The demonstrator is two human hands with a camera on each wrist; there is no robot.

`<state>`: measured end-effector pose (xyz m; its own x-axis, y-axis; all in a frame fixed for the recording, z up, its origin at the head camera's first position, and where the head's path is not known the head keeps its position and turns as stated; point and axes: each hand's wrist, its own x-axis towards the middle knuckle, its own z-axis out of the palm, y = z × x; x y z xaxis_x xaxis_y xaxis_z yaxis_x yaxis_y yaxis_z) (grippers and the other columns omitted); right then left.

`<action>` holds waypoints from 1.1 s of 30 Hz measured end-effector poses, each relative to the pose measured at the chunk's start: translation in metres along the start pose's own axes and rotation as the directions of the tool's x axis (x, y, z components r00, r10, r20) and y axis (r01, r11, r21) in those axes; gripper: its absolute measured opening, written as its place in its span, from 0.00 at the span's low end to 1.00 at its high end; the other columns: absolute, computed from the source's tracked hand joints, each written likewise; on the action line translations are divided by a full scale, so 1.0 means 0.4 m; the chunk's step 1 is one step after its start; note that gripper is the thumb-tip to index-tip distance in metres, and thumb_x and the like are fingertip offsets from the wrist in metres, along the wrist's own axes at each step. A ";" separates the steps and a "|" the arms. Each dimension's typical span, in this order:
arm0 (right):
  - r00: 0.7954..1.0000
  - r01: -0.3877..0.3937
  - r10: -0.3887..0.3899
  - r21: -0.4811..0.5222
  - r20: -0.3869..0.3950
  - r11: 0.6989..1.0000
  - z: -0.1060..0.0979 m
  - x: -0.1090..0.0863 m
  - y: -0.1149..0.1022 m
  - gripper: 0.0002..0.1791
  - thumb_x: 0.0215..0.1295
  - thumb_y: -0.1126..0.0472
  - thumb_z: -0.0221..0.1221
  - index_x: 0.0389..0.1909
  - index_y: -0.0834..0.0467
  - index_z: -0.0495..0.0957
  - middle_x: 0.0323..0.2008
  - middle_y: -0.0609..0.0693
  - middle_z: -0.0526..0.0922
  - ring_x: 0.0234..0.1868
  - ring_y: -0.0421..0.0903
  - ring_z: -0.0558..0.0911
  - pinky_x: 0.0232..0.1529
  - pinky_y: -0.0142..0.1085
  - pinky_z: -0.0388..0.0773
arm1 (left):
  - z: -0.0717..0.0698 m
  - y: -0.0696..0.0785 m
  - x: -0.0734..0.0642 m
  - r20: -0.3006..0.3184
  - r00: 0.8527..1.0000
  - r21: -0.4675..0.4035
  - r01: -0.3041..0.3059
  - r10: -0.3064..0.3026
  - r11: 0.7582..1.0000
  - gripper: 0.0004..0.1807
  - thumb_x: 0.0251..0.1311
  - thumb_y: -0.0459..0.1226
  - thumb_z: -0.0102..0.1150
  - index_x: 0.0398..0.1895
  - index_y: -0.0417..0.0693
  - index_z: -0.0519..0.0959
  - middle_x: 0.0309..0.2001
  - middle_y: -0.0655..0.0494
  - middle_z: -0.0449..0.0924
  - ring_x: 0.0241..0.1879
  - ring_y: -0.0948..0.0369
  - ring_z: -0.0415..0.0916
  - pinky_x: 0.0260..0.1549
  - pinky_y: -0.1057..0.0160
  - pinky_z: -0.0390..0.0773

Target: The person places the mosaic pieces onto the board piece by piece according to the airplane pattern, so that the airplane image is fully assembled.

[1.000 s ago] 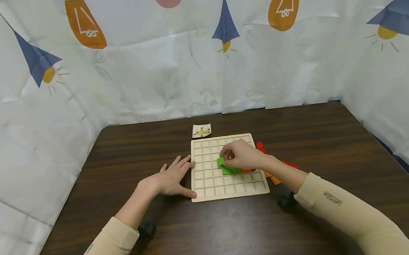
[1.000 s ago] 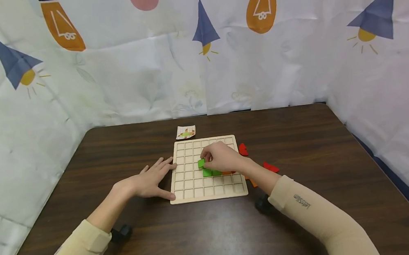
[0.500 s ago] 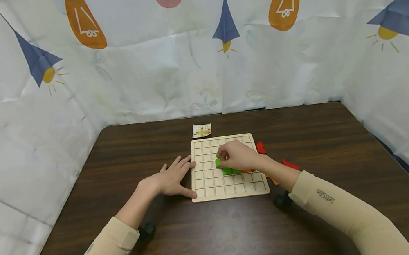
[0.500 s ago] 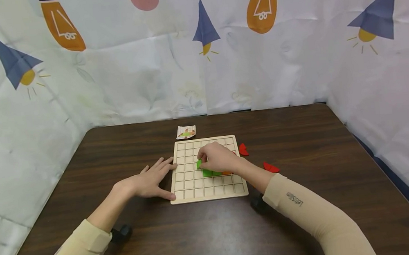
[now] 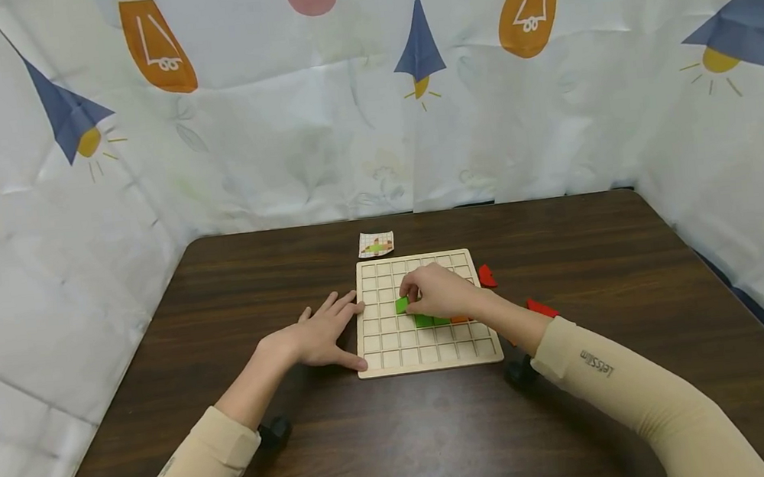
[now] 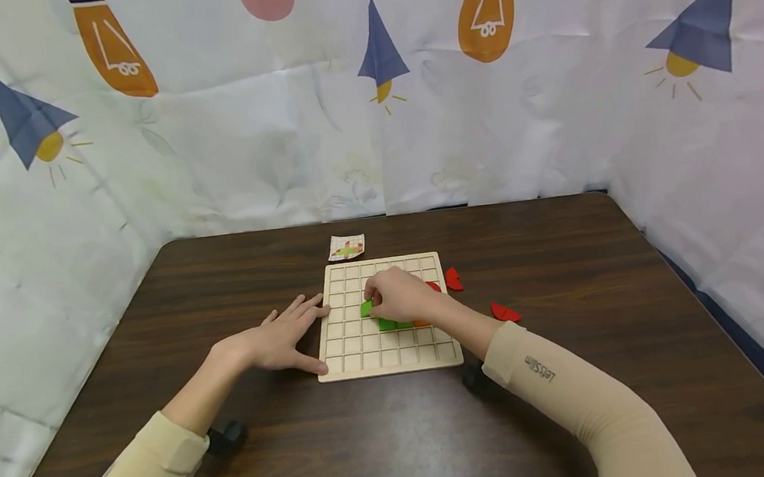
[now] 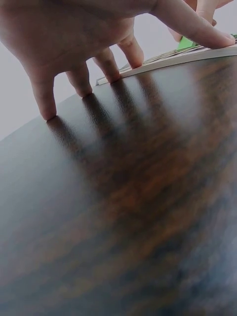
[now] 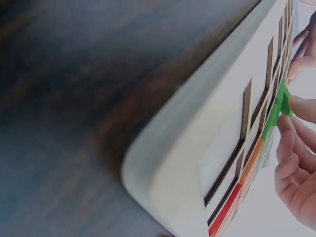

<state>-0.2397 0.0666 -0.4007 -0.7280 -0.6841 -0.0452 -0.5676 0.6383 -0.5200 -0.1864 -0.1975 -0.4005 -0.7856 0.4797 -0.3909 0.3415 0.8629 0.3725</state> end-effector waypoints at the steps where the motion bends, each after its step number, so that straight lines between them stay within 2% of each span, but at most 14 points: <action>1: 1.000 -0.002 0.002 -0.004 0.001 1.000 0.000 0.001 0.000 0.11 0.65 0.62 0.71 0.46 0.60 0.86 0.32 0.42 0.84 0.33 0.39 0.80 0.42 0.37 0.79 | 0.000 0.000 0.000 0.000 1.000 -0.002 0.000 0.000 1.000 0.56 0.57 0.62 0.70 0.81 0.49 0.56 0.83 0.47 0.38 0.80 0.42 0.31 0.69 0.27 0.40; 8: 1.000 -0.010 0.010 -0.016 0.021 1.000 -0.004 0.005 0.001 0.13 0.63 0.62 0.72 0.47 0.60 0.86 0.32 0.43 0.83 0.33 0.39 0.80 0.42 0.36 0.79 | 0.000 -0.003 0.003 0.003 1.000 0.002 0.002 -0.002 1.000 0.56 0.57 0.63 0.70 0.82 0.50 0.55 0.83 0.47 0.38 0.80 0.43 0.31 0.69 0.27 0.40; 17: 0.999 0.004 -0.005 0.034 0.034 0.999 -0.025 -0.019 0.021 0.15 0.63 0.63 0.72 0.50 0.59 0.85 0.33 0.44 0.84 0.32 0.41 0.81 0.40 0.37 0.80 | 0.000 -0.004 0.002 -0.008 1.000 0.001 -0.001 0.001 1.000 0.57 0.57 0.62 0.71 0.82 0.49 0.55 0.83 0.48 0.37 0.80 0.42 0.31 0.69 0.26 0.40; 26: 0.999 0.000 -0.003 0.078 0.033 0.997 -0.061 -0.074 0.062 0.14 0.65 0.63 0.70 0.50 0.60 0.85 0.33 0.45 0.84 0.34 0.43 0.81 0.38 0.38 0.81 | 0.000 -0.006 -0.002 -0.008 1.000 0.000 -0.010 0.010 1.000 0.56 0.57 0.62 0.70 0.82 0.50 0.55 0.83 0.47 0.38 0.81 0.43 0.31 0.69 0.27 0.40; 33: 0.998 -0.063 0.062 0.102 0.014 0.993 -0.089 -0.125 0.103 0.13 0.66 0.63 0.69 0.50 0.61 0.84 0.34 0.45 0.84 0.35 0.44 0.81 0.37 0.39 0.81 | 0.000 -0.005 -0.003 -0.005 1.000 0.006 -0.015 0.015 1.000 0.56 0.58 0.62 0.70 0.82 0.50 0.55 0.83 0.47 0.37 0.80 0.43 0.31 0.69 0.27 0.40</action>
<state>-0.2402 0.1398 -0.3897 -0.7565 -0.6479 -0.0894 -0.4779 0.6409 -0.6008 -0.1861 -0.1999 -0.4008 -0.7830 0.4915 -0.3811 0.3562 0.8567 0.3730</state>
